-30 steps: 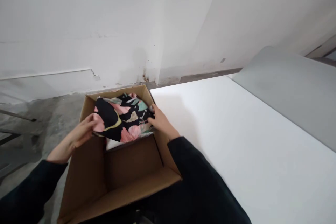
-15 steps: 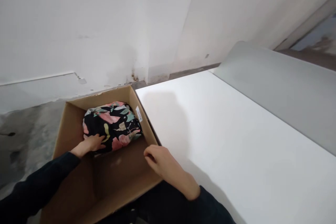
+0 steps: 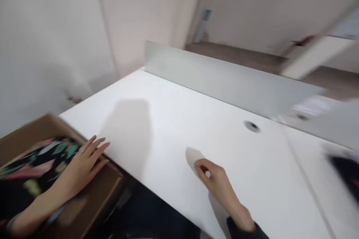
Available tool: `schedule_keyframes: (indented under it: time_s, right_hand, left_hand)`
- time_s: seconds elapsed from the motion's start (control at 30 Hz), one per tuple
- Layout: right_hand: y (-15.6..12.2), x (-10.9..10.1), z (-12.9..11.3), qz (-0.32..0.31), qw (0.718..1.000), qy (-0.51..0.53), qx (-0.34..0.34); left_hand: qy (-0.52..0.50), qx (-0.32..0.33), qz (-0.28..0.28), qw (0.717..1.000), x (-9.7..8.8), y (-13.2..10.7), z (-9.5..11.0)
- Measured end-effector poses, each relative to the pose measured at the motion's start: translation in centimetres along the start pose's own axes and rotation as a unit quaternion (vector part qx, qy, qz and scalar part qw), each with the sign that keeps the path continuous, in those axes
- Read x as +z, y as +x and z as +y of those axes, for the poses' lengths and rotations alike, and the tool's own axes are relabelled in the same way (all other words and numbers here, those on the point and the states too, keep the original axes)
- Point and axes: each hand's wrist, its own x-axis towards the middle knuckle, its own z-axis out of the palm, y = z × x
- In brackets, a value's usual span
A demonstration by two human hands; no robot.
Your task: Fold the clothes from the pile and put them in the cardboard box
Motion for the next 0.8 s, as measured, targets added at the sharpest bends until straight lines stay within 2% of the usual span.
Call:
schedule_keyframes:
  time_s: [0.07,0.13,0.23,0.33,0.43,0.5,0.6,0.7,0.8]
  right_hand:
    - [-2.5,-3.4,2.8,0.075,0.995,-0.029,0.057]
    - [-5.3,-7.5,6.3,0.138,0.981,-0.069,0.117]
    - [-10.2,-14.4,12.1,0.240,0.934,-0.161,0.212]
    - [-14.6,-20.9,17.1,0.317,0.854,-0.292,0.290]
    - [-16.8,-25.7,20.7,0.327,0.775,-0.370,0.395]
    - [-17.2,-27.6,22.4,0.310,0.749,-0.374,0.451]
    - [-16.8,-29.0,24.1,0.298,0.750,-0.361,0.467]
    - [-16.6,-29.5,24.4,0.316,0.757,-0.355,0.448]
    - [-16.9,-29.1,23.2,0.347,0.757,-0.356,0.423]
  left_hand:
    - [-0.022,0.109,0.022,0.994,1.1,2.9,3.2]
    - [-0.045,0.211,0.041,0.976,3.0,5.4,7.0]
    - [-0.094,0.341,0.053,0.934,6.1,8.9,13.7]
    - [-0.131,0.431,-0.020,0.893,7.7,11.7,20.9]
    - [-0.131,0.440,-0.133,0.878,7.8,13.9,27.6]
    - [-0.146,0.426,-0.175,0.876,7.7,14.8,31.1]
    - [-0.191,0.419,-0.186,0.868,8.2,15.2,34.4]
    - [-0.235,0.425,-0.180,0.856,8.8,15.1,35.4]
    - [-0.262,0.419,-0.190,0.848,9.0,15.0,35.4]
